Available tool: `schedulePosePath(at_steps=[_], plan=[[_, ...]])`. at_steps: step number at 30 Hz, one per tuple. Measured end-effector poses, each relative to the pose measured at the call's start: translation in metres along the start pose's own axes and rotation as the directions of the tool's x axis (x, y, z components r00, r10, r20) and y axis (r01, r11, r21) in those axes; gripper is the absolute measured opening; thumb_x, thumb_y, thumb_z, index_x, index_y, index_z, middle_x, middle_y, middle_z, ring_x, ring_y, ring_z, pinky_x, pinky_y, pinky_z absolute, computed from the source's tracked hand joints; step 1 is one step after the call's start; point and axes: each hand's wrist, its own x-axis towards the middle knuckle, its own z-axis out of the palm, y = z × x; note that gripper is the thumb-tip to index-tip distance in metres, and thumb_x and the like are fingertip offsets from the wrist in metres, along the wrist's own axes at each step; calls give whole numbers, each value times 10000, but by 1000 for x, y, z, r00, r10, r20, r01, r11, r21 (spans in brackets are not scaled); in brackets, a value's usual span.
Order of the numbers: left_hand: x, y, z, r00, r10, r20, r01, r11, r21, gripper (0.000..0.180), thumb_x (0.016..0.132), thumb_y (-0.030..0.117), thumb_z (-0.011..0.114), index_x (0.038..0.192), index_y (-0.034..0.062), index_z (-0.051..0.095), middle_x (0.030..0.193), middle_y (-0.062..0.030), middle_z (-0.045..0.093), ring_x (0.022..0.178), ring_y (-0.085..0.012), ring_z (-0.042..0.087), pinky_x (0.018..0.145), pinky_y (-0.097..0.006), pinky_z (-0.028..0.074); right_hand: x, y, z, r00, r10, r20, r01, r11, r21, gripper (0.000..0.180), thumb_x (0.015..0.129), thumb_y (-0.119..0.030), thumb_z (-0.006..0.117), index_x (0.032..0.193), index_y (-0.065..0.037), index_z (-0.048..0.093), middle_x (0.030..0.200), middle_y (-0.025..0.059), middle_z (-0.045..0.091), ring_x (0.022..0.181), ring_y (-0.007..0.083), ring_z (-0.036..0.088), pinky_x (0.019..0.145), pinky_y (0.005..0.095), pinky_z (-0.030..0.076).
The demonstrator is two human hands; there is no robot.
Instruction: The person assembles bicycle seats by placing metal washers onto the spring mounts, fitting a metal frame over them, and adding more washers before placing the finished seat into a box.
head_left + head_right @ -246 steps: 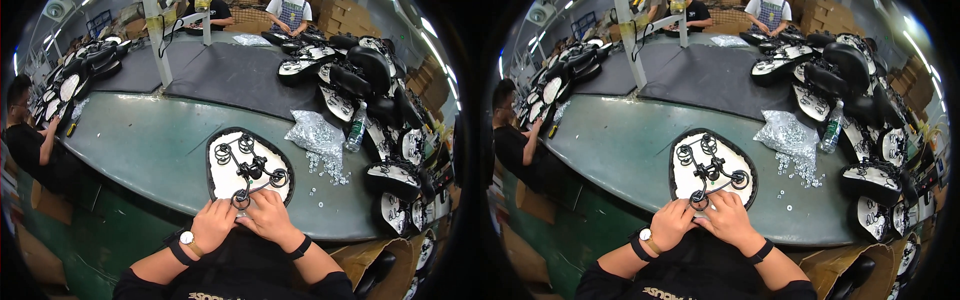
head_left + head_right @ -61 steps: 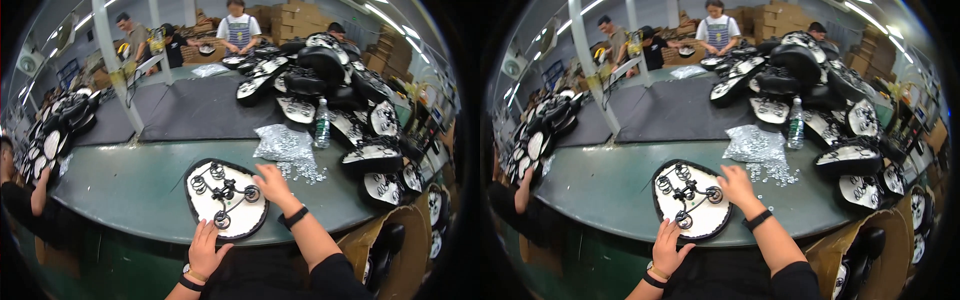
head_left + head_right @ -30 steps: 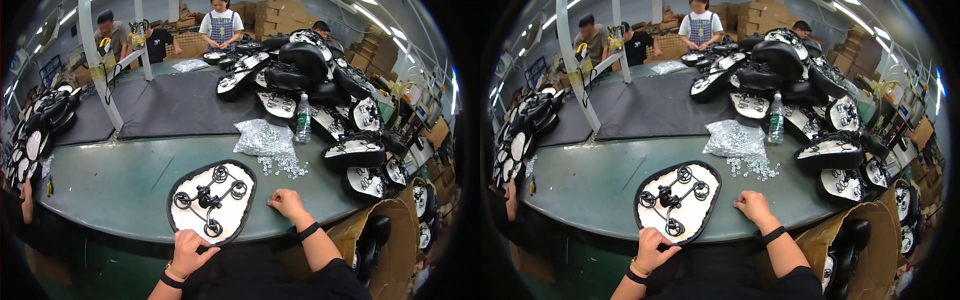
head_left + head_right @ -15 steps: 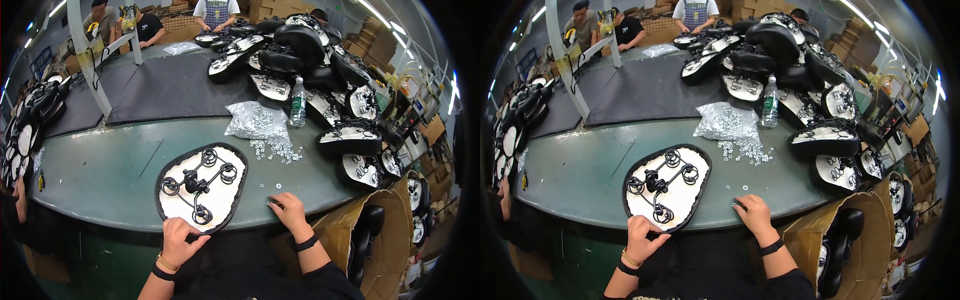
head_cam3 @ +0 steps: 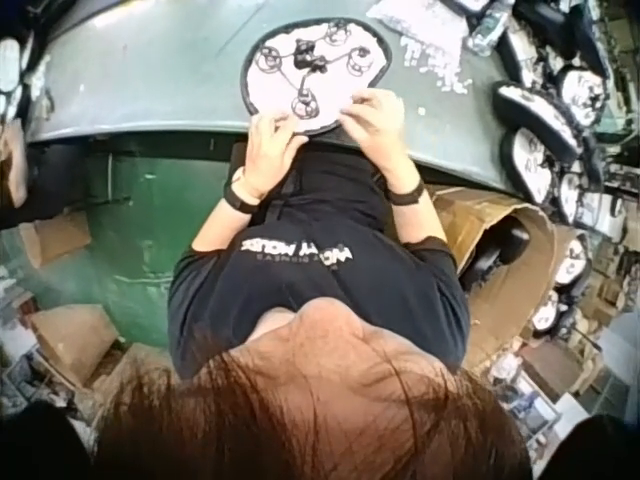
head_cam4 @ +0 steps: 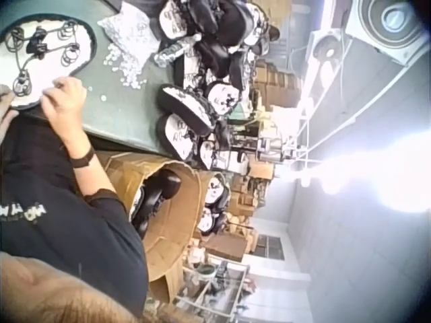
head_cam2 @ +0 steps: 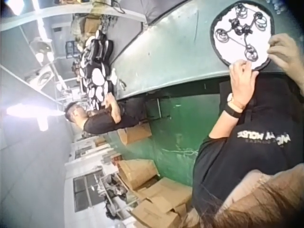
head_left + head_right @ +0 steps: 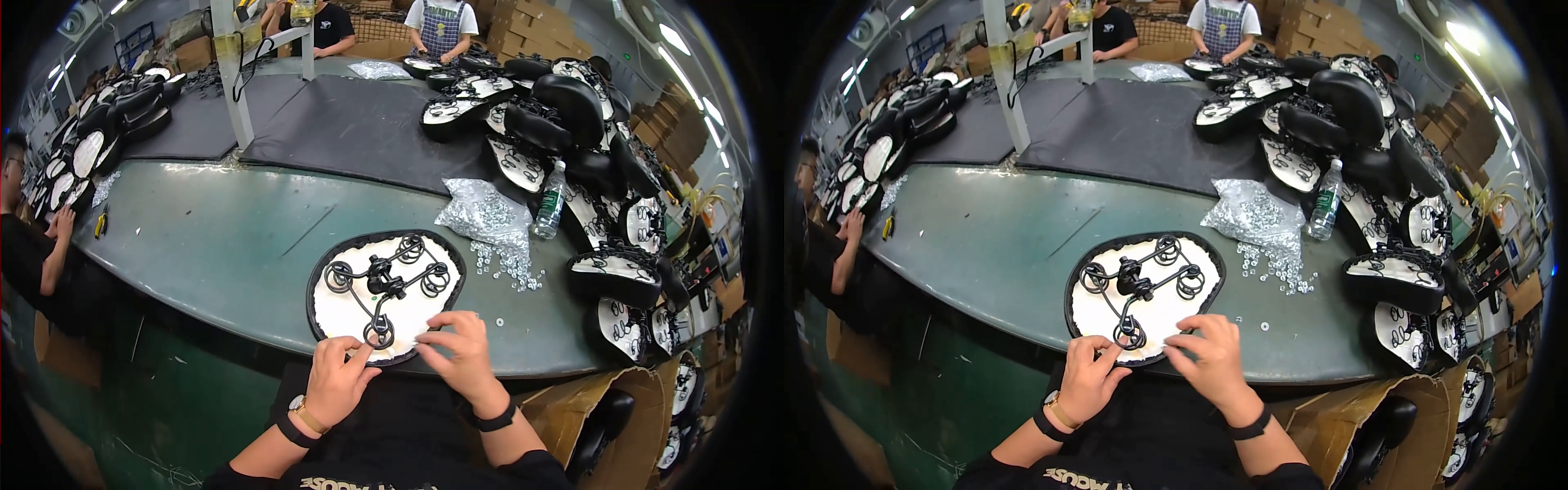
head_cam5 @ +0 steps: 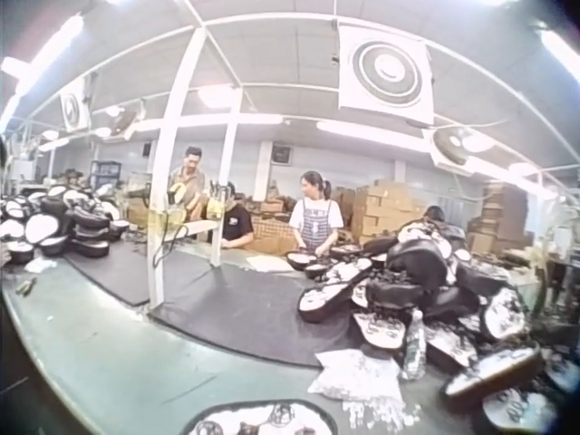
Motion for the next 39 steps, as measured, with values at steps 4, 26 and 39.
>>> schedulePosePath(at_steps=[4,26,39], plan=[[4,-8,-5,999,-37,1,37,995,96,572,811,125,816,1352,52,647,1099,-107,562,1047,-336,539,1027,-475,471,18,-8,29,997,8,74,-6,1000,-30,120,750,-145,841,856,-160,788,1059,-30,697,1051,215,603,907,394,365],[14,-29,5,997,77,-32,-72,988,138,547,687,236,871,1183,79,702,913,-68,539,936,-314,521,916,-438,478,40,-12,67,987,-3,158,30,985,-169,134,776,-152,800,901,-132,757,945,-36,735,908,196,661,838,388,396],[27,-42,-17,992,83,90,-94,988,126,604,719,296,879,1289,207,699,926,-39,498,876,-249,523,783,-387,473,37,13,45,942,-250,224,241,968,71,288,872,-266,789,1119,-119,767,1104,35,723,994,250,652,850,387,466]])
